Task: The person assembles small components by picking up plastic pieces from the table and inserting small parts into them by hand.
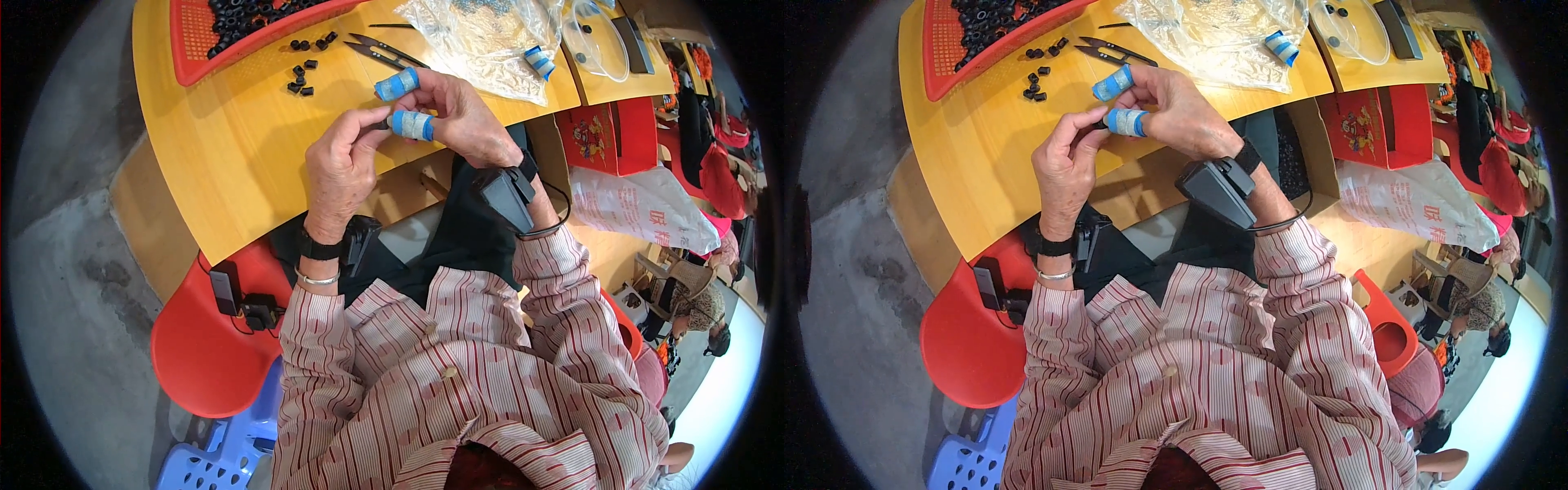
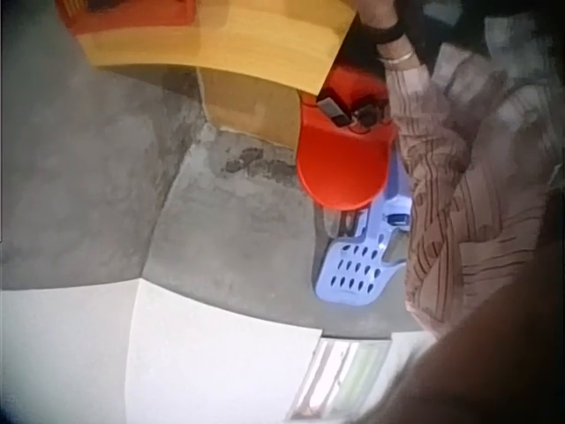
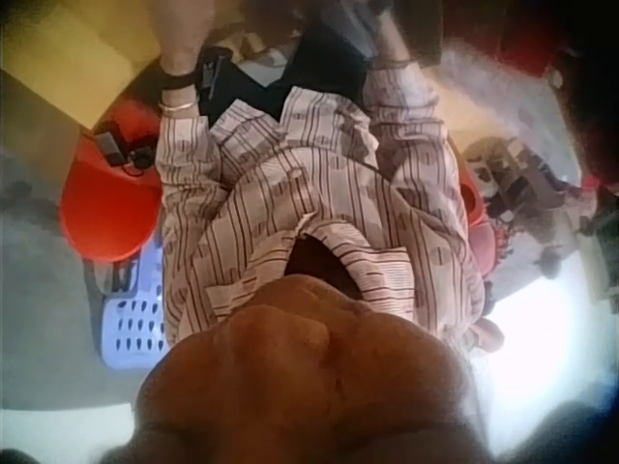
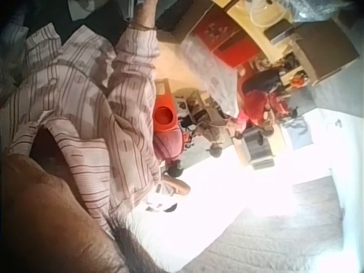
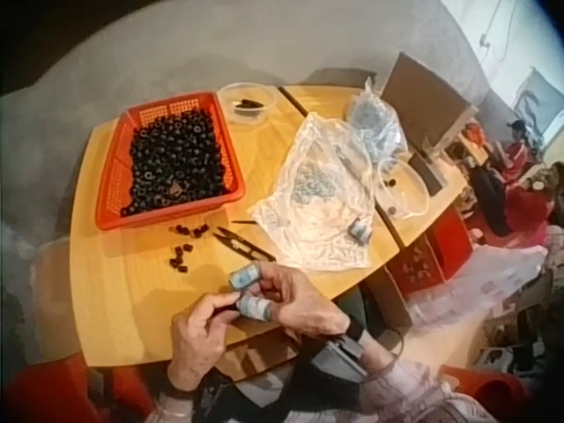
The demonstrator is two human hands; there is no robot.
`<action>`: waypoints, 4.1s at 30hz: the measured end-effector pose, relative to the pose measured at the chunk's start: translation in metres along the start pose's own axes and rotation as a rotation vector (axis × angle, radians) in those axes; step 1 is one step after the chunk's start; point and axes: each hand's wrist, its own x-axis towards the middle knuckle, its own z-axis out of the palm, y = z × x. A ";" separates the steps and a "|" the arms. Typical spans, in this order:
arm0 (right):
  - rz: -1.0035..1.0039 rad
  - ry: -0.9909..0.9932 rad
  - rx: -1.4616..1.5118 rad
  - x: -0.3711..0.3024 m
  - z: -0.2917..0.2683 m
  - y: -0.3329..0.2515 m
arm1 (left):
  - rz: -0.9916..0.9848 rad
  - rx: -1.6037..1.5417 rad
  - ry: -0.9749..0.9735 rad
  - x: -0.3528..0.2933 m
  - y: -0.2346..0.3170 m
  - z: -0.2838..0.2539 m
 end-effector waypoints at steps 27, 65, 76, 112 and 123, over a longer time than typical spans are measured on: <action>0.018 -0.036 -0.037 -0.001 -0.007 0.009 | 0.119 0.157 -0.030 -0.002 0.007 0.001; 0.132 -0.068 0.521 -0.013 -0.001 0.011 | -0.004 0.015 0.010 -0.004 0.025 0.003; 0.084 -0.065 0.721 -0.013 0.006 0.013 | -0.061 0.034 0.026 -0.005 0.036 0.001; 0.160 -0.049 0.607 -0.012 0.005 0.014 | -0.164 0.066 0.046 -0.002 0.039 0.000; 0.127 -0.040 0.612 -0.013 0.004 0.014 | -0.046 0.160 0.033 -0.003 0.032 0.001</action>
